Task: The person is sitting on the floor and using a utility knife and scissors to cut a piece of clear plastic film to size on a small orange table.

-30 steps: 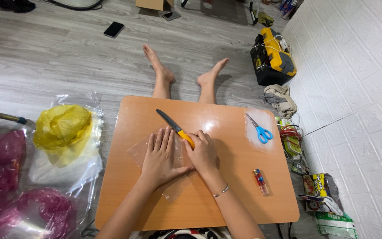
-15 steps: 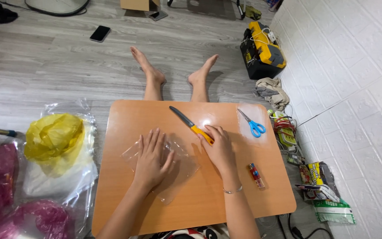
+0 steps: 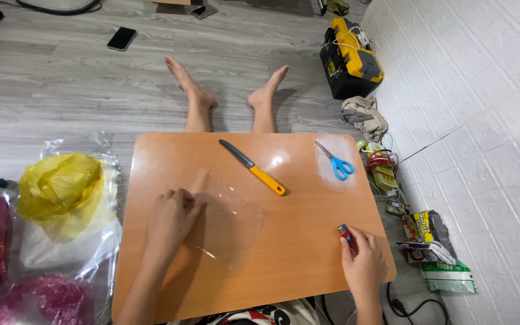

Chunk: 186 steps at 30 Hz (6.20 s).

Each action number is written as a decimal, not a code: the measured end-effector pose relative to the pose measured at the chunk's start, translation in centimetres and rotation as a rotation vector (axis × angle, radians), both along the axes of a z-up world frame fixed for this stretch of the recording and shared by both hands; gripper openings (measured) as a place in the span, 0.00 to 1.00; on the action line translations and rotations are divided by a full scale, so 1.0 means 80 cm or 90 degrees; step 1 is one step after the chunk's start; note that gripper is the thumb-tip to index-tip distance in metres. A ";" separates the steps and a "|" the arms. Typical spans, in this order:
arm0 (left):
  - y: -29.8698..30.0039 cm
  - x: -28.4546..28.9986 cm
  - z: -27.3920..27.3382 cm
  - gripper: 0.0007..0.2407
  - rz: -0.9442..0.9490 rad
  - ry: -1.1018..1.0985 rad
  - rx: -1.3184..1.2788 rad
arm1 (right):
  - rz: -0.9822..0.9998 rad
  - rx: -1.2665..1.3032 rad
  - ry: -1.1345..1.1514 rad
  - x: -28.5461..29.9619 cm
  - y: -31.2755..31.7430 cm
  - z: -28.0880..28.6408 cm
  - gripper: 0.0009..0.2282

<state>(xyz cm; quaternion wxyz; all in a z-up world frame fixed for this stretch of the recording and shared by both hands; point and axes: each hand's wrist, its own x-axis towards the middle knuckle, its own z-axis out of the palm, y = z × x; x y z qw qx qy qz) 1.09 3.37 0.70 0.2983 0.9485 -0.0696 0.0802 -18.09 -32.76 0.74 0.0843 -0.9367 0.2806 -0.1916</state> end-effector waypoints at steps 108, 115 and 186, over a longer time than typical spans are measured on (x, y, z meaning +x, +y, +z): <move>-0.051 0.032 0.012 0.11 -0.050 0.296 -0.917 | 0.300 1.136 -0.176 0.241 0.174 -0.016 0.09; -0.056 0.041 -0.002 0.13 -0.033 0.272 -0.954 | 0.311 1.113 -0.176 0.239 0.176 -0.018 0.10; -0.035 0.039 0.029 0.09 -0.026 0.331 -0.887 | 0.290 0.968 -0.284 0.251 0.111 0.006 0.06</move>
